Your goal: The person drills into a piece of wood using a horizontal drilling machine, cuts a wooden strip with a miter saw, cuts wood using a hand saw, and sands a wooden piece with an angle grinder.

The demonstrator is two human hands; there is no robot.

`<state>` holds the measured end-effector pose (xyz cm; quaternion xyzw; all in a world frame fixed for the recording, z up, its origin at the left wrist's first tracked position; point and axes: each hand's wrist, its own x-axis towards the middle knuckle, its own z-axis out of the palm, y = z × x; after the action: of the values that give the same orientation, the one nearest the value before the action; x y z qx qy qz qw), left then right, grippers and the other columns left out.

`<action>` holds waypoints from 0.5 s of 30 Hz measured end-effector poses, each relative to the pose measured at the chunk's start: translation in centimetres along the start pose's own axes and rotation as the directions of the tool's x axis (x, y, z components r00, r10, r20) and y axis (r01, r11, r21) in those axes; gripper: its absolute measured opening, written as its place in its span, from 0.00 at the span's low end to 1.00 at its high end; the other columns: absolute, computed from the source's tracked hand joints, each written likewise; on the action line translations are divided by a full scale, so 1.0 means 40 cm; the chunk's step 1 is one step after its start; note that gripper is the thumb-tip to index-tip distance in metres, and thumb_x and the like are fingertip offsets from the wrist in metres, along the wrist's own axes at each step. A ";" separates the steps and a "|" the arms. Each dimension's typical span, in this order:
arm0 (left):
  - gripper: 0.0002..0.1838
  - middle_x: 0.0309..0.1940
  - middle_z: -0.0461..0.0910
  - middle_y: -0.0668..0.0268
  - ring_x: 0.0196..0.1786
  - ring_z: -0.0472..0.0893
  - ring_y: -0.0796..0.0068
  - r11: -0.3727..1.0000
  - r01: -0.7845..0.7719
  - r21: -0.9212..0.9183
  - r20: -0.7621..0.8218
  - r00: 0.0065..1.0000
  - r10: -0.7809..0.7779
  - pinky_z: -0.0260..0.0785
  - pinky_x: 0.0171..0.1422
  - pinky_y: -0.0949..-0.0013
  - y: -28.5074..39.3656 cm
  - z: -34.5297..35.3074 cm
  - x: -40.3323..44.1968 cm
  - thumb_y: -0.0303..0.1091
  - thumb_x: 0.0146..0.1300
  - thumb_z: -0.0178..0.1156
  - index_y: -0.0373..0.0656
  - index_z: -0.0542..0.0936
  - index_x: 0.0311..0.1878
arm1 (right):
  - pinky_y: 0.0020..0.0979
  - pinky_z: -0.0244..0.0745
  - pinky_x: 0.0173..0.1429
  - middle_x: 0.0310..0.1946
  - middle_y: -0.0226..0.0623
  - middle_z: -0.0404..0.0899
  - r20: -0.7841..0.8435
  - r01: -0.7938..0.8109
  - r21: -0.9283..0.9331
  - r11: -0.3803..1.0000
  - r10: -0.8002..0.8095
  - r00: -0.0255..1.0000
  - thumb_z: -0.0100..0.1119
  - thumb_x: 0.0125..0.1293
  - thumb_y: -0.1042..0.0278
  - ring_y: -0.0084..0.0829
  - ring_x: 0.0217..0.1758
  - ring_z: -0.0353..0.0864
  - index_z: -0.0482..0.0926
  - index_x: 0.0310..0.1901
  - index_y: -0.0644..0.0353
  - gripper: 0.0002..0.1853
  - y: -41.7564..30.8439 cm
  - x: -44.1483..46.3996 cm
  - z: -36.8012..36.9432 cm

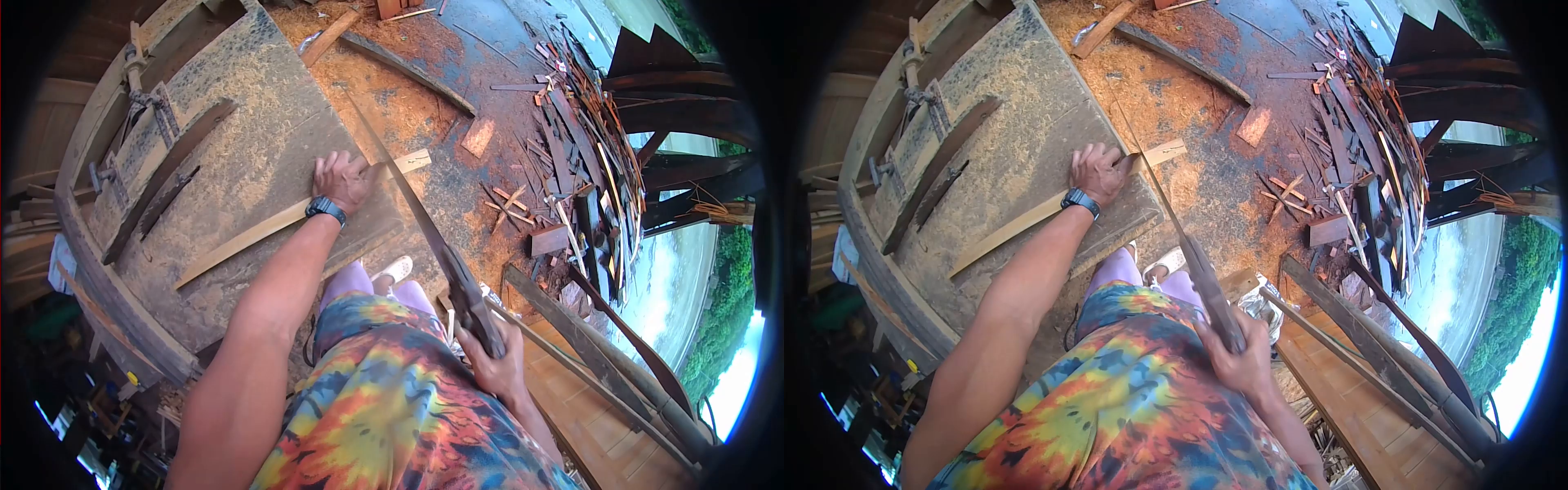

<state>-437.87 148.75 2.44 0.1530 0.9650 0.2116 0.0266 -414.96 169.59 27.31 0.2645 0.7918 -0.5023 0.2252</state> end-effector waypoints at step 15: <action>0.18 0.31 0.77 0.62 0.43 0.76 0.58 0.998 -0.045 -0.038 -0.060 0.997 0.042 0.62 0.49 0.53 -0.004 0.004 -0.002 0.55 0.67 0.61 0.51 0.84 0.31 | 0.34 0.64 0.28 0.16 0.36 0.70 -0.101 0.100 0.021 0.995 -0.097 0.990 0.68 0.66 0.61 0.24 0.20 0.68 0.79 0.33 0.65 0.14 -0.070 0.157 0.095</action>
<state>-437.83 148.65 2.22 0.1670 0.9574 0.2356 -0.0036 -421.19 166.30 23.81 0.2528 0.8075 -0.5094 0.1568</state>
